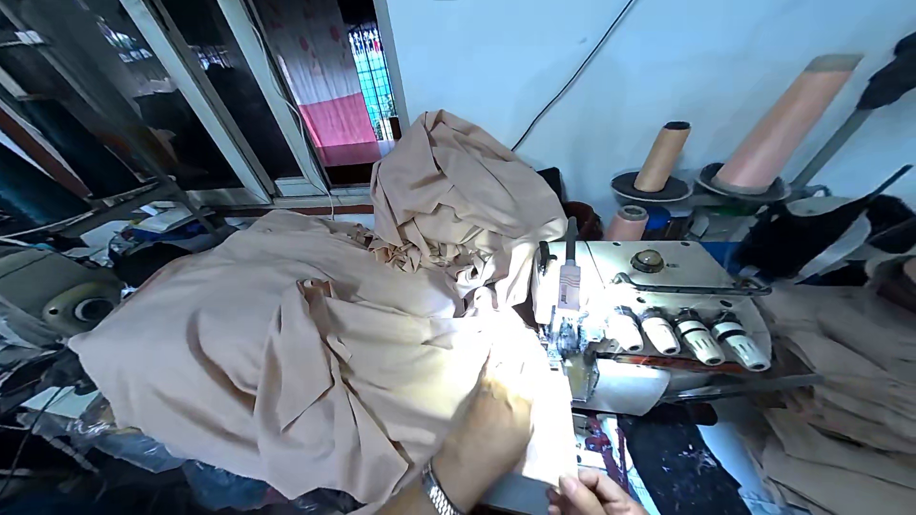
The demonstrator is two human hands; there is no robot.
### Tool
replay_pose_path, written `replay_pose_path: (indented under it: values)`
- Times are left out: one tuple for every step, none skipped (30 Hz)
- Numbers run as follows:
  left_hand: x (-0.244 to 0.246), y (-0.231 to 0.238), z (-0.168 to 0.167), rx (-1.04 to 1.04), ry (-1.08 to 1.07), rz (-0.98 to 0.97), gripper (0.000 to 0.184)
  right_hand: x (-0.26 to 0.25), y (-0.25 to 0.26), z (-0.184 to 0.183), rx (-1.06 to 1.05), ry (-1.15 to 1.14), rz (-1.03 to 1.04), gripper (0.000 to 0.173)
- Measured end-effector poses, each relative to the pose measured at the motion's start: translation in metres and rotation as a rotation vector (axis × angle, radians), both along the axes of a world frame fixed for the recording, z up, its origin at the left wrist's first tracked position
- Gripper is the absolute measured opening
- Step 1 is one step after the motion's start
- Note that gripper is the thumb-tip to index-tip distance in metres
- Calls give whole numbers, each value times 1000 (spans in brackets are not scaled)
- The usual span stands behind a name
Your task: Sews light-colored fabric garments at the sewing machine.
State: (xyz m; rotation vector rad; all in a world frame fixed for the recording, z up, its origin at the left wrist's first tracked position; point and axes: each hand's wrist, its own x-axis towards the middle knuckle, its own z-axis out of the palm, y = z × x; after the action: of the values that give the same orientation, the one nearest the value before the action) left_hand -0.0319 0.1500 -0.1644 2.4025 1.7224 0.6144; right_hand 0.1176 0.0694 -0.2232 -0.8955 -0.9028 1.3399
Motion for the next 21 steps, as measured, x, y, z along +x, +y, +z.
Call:
replay_pose_path:
  values:
    - [-4,7,11,-168,-81,36,41,-2,7,5,-3,-5,-29,22]
    - [-6,15,17,-234,-176,55,43,-5,16,11,-5,-13,-53,21]
    - [-9,23,19,-221,-250,49,46,-7,24,15,-7,-19,-78,21]
    - [-11,31,19,-154,-291,13,45,-10,34,20,-5,-25,-107,20]
    - [-14,41,16,-70,-298,-35,45,-13,43,23,-4,-39,-139,20]
    - [-18,50,12,-15,-284,-69,44,-16,52,26,-7,-59,-171,21]
    - [-21,58,9,5,-280,-92,45,-18,60,28,-13,-77,-198,24]
    - [-24,64,8,8,-318,-106,44,-19,67,29,-18,-90,-221,28]
    - [-25,69,9,9,-404,-104,38,-21,72,29,-22,-95,-239,32]
    - [-25,72,14,32,-491,-94,31,-22,73,30,-32,-92,-247,34]
    - [-26,78,19,116,-501,-66,26,-23,73,30,-42,-95,-248,34]
    - [-33,84,22,225,-421,-23,24,-23,70,30,-44,-103,-244,33]
    - [-45,90,23,338,-280,35,22,-23,64,28,-37,-112,-234,33]
    - [-61,91,25,338,-151,113,22,-24,58,25,-24,-111,-211,34]
    - [-75,87,28,226,-64,192,28,-26,51,22,-12,-104,-172,37]
    - [-88,82,29,59,-28,256,34,-29,44,17,-7,-95,-114,38]
    - [-97,77,27,-98,-13,286,34,-35,37,11,-9,-92,-39,36]
    - [-100,66,28,-256,-30,268,31,-41,31,6,-10,-86,45,30]
    - [-95,48,36,-394,-35,216,29,-49,28,1,-6,-69,131,20]
    - [-85,26,48,-491,-21,137,30,-57,26,-1,-7,-30,211,23]
    - [-77,3,55,-513,-11,45,31,-65,26,-2,-11,26,294,34]
